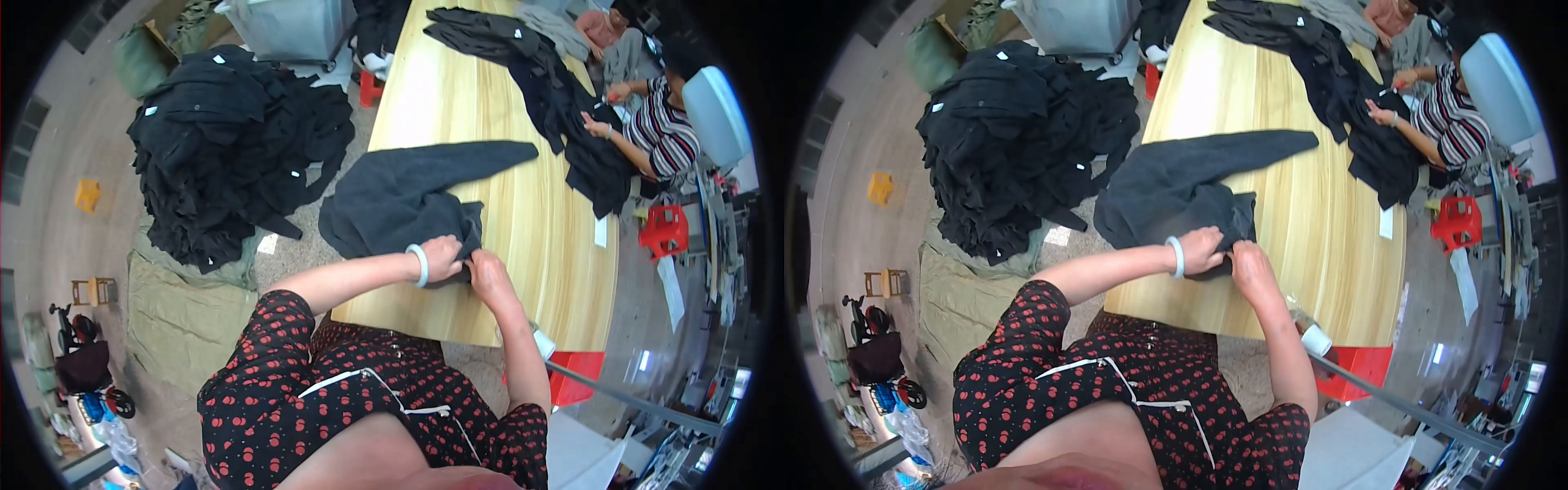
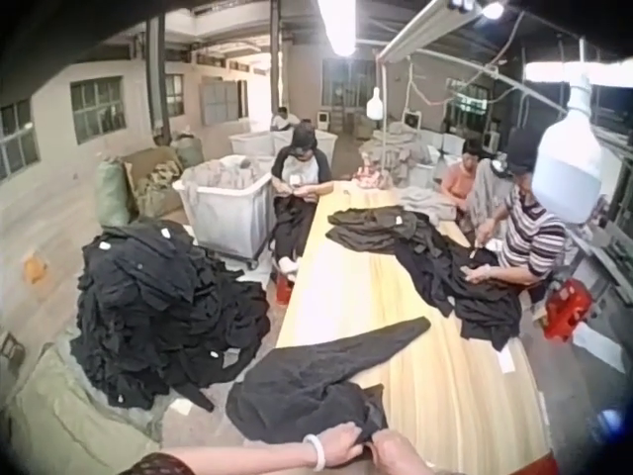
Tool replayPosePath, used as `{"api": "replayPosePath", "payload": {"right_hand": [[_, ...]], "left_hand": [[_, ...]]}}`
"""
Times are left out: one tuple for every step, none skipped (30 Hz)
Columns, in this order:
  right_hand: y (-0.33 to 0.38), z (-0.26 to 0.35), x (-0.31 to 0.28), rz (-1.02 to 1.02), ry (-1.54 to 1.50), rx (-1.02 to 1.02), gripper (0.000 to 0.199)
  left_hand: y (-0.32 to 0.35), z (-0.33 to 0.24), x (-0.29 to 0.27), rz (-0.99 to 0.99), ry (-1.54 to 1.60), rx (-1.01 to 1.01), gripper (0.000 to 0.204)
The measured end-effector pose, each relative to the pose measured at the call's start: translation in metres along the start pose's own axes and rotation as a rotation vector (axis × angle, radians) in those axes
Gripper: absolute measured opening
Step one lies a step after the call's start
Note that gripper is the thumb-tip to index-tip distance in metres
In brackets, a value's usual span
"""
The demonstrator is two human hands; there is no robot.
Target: Fold and stack black garments on a workbench in a factory setting.
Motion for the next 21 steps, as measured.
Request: {"api": "replayPosePath", "payload": {"right_hand": [[0.000, 0.000, 0.001, -0.012, 0.007, -0.021, 0.008], [-0.001, -0.002, 0.001, -0.021, 0.002, -0.008, 0.009], [-0.001, -0.003, 0.000, -0.031, -0.001, 0.014, 0.009], [-0.002, -0.002, -0.001, -0.017, 0.012, 0.028, 0.008], [-0.002, -0.001, -0.001, -0.029, 0.022, 0.011, 0.008], [-0.001, -0.002, 0.001, -0.036, -0.004, 0.026, 0.007], [0.000, -0.003, 0.002, -0.038, -0.033, 0.040, 0.006], [0.001, -0.002, 0.003, -0.049, -0.021, 0.025, 0.006], [0.005, -0.002, 0.004, -0.038, -0.038, 0.051, 0.006], [0.008, -0.002, 0.005, -0.026, -0.055, 0.077, 0.006], [0.010, -0.003, 0.005, -0.023, -0.063, 0.093, 0.006], [0.011, -0.004, 0.007, -0.015, -0.063, 0.096, 0.006], [0.014, -0.005, 0.008, -0.021, -0.055, 0.085, 0.004], [0.016, -0.007, 0.009, -0.025, -0.048, 0.079, 0.003], [0.016, -0.007, 0.010, -0.008, 0.022, 0.065, 0.003], [0.015, -0.007, 0.012, 0.018, 0.087, 0.055, 0.007], [0.014, -0.008, 0.014, 0.018, 0.107, 0.016, 0.010], [0.014, -0.010, 0.017, 0.021, 0.125, -0.010, 0.013], [0.010, -0.004, 0.014, 0.025, 0.147, -0.019, 0.015], [0.007, -0.001, 0.011, 0.008, 0.157, -0.034, 0.015], [0.002, -0.003, 0.009, -0.038, 0.117, -0.064, 0.012]], "left_hand": [[0.000, -0.002, 0.000, -0.020, -0.009, -0.018, 0.025], [-0.001, -0.004, -0.001, -0.047, -0.009, -0.020, 0.024], [-0.002, -0.008, -0.002, -0.066, 0.002, -0.025, 0.024], [-0.001, -0.011, -0.004, -0.089, 0.013, -0.033, 0.023], [-0.001, -0.010, -0.002, -0.119, 0.017, -0.035, 0.022], [-0.001, -0.009, 0.001, -0.119, 0.030, -0.049, 0.022], [0.000, -0.008, 0.004, -0.119, 0.045, -0.066, 0.023], [0.001, -0.006, 0.006, -0.111, 0.061, -0.068, 0.023], [0.004, -0.007, 0.009, -0.098, 0.061, -0.079, 0.023], [0.005, -0.008, 0.012, -0.085, 0.062, -0.090, 0.023], [0.005, -0.009, 0.014, -0.073, 0.059, -0.090, 0.023], [0.006, -0.011, 0.013, -0.071, 0.067, -0.095, 0.023], [0.007, -0.013, 0.013, -0.057, 0.045, -0.068, 0.024], [0.007, -0.013, 0.013, -0.038, 0.027, -0.042, 0.024], [0.006, -0.012, 0.014, -0.074, 0.007, 0.009, 0.024], [0.005, -0.008, 0.015, -0.119, -0.044, 0.058, 0.020], [0.001, -0.006, 0.013, -0.067, -0.076, 0.018, 0.021], [0.000, -0.002, 0.013, -0.088, -0.105, 0.036, 0.020], [0.000, 0.000, 0.006, -0.101, -0.104, 0.068, 0.018], [-0.002, -0.001, 0.000, -0.089, -0.118, 0.035, 0.018], [-0.003, 0.000, -0.007, -0.103, -0.120, 0.061, 0.018]]}}
Point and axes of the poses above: each hand's wrist, its own y-axis away from the middle knuckle, its own x-axis out of the palm, z = x × y, the point moved 2 cm from there along -y, towards the middle knuckle, and after that the axes turned 2 degrees about x, right-handed, at the moved point
